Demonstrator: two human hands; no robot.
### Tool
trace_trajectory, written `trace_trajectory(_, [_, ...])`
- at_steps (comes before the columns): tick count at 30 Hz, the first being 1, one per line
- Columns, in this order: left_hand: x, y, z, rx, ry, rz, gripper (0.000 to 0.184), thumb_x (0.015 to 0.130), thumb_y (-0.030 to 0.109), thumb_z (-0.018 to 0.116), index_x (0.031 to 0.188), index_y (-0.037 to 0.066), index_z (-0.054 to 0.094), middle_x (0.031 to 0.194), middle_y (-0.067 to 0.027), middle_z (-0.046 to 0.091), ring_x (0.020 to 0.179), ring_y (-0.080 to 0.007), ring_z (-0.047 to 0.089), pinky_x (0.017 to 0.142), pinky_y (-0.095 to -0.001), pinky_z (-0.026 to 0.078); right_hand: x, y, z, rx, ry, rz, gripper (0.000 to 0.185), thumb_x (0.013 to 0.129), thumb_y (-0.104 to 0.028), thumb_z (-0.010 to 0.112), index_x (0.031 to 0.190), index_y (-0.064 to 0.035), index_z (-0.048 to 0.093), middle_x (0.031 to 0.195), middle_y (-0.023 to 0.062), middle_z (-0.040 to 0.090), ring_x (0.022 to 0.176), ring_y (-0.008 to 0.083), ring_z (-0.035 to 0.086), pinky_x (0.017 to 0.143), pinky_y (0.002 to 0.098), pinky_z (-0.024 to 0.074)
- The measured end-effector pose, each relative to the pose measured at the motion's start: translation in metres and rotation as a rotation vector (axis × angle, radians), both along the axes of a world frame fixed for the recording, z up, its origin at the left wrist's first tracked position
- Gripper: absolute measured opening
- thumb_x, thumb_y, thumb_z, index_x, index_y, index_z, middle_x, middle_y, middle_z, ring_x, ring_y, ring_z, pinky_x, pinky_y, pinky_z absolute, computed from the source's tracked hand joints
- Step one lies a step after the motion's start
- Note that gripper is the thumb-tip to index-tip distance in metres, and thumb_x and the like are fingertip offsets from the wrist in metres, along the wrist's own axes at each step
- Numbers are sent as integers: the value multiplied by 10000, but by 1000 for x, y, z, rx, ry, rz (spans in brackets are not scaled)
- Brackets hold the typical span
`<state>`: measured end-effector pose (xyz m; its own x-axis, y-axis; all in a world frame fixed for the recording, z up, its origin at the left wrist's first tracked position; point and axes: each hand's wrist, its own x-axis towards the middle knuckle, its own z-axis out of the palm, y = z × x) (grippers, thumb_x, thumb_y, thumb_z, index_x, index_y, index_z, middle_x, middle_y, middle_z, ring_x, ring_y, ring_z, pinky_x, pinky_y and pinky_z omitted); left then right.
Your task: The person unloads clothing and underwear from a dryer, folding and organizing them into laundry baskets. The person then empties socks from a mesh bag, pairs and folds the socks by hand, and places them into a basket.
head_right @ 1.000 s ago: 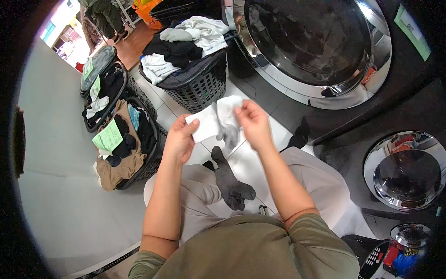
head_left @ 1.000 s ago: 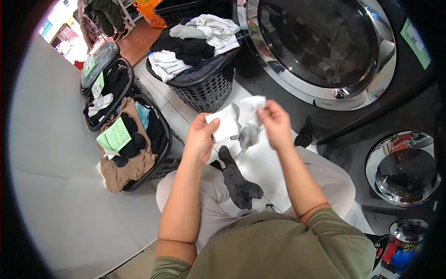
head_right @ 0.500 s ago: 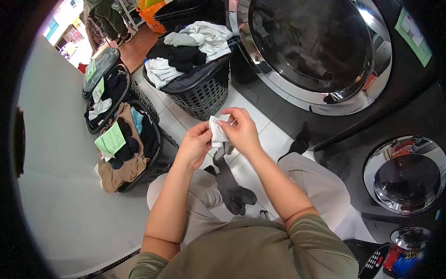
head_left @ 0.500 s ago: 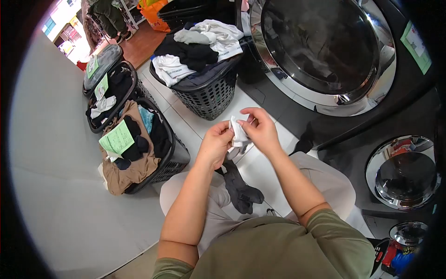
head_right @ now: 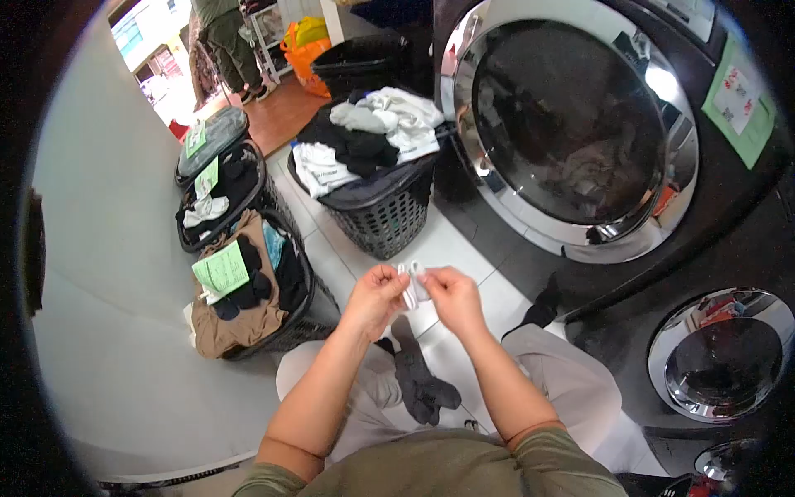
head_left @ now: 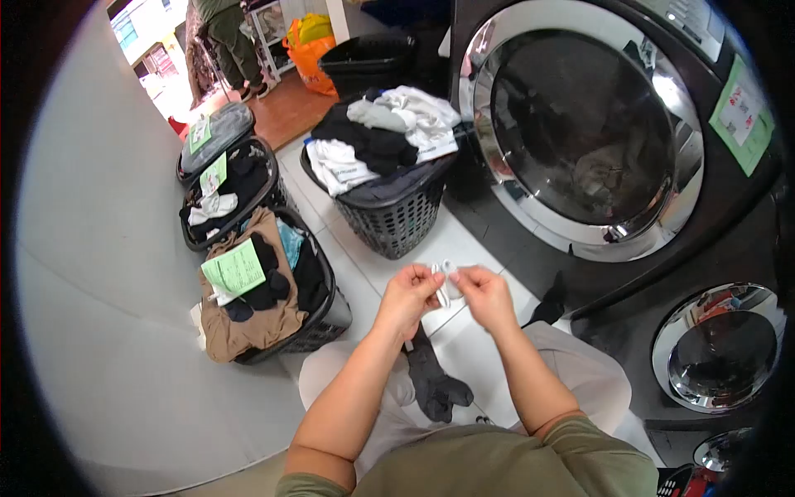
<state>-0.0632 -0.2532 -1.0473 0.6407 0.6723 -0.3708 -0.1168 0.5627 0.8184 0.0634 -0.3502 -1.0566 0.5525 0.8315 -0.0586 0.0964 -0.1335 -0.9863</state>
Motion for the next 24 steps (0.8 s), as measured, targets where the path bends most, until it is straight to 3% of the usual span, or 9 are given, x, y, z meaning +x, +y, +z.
trace_trajectory(4, [5, -7, 1, 74, 107, -12, 146, 897, 112, 688, 852, 68, 556, 753, -7, 555, 620, -88, 509, 509, -232, 392, -6, -9, -16, 87, -156, 140, 304, 884, -252, 708, 1041, 9, 696, 789, 77, 652, 710, 135, 606, 645, 279, 476])
trace_trajectory(8, [2, -9, -17, -155, -53, -140, 125, 972, 192, 599, 913, 97, 542, 918, -47, 621, 828, -152, 583, 780, -315, 480, 3, -21, -5, 15, -413, 97, 297, 897, -234, 693, 1024, 33, 683, 800, 59, 670, 721, 140, 621, 673, 283, 503])
trace_trajectory(12, [6, -12, -15, -281, -189, -50, 114, 1006, 190, 522, 945, 95, 534, 960, -55, 629, 912, -194, 602, 884, -376, 489, 15, -19, -34, -24, 200, -8, 170, 939, -101, 601, 1014, 43, 652, 919, 77, 665, 781, 152, 633, 646, 268, 533])
trace_trajectory(15, [6, -18, 1, -268, -176, -31, 95, 996, 162, 516, 964, 80, 549, 976, -64, 631, 929, -215, 618, 857, -381, 506, 12, -17, -34, 161, 1095, -163, 129, 950, -61, 551, 1025, 27, 608, 930, 76, 649, 680, 140, 597, 549, 236, 485])
trace_trajectory(17, [9, -14, -28, -107, -195, -61, 61, 969, 150, 552, 952, 93, 567, 991, -59, 642, 930, -213, 627, 825, -378, 520, 22, -20, -56, 222, 1278, 134, 128, 955, -80, 534, 1043, -9, 594, 885, 55, 609, 619, 103, 483, 472, 212, 373])
trace_trajectory(18, [9, -12, -34, -33, -198, 6, 18, 942, 104, 560, 947, 104, 577, 918, -30, 619, 862, -181, 604, 767, -358, 517, 30, -17, -84, 382, 1395, 503, 186, 958, -108, 535, 1101, -5, 595, 969, 72, 638, 733, 125, 571, 573, 236, 462])
trace_trajectory(19, [11, -13, -24, -24, -119, 124, 14, 941, 106, 562, 938, 111, 575, 864, -6, 583, 804, -159, 569, 737, -349, 506, 6, -20, -36, 174, 1186, 226, 252, 964, -145, 538, 1172, -12, 588, 1052, 73, 660, 862, 158, 633, 736, 300, 518])
trace_trajectory(20, [7, -2, -42, 130, -106, 120, 63, 946, 113, 582, 1009, 112, 583, 882, -10, 585, 810, -151, 560, 709, -317, 482, 1, -26, -38, 195, 1153, 438, 288, 987, -215, 527, 1193, -27, 598, 1114, 67, 669, 999, 168, 641, 890, 352, 503])
trace_trajectory(24, [9, -10, -15, 534, 37, -49, 54, 940, 128, 590, 929, 88, 555, 837, 18, 543, 783, -83, 480, 703, -246, 403, -14, -41, -5, -50, 469, 603, 398, 985, -419, 545, 939, -40, 656, 835, 7, 613, 709, 85, 517, 641, 317, 424])
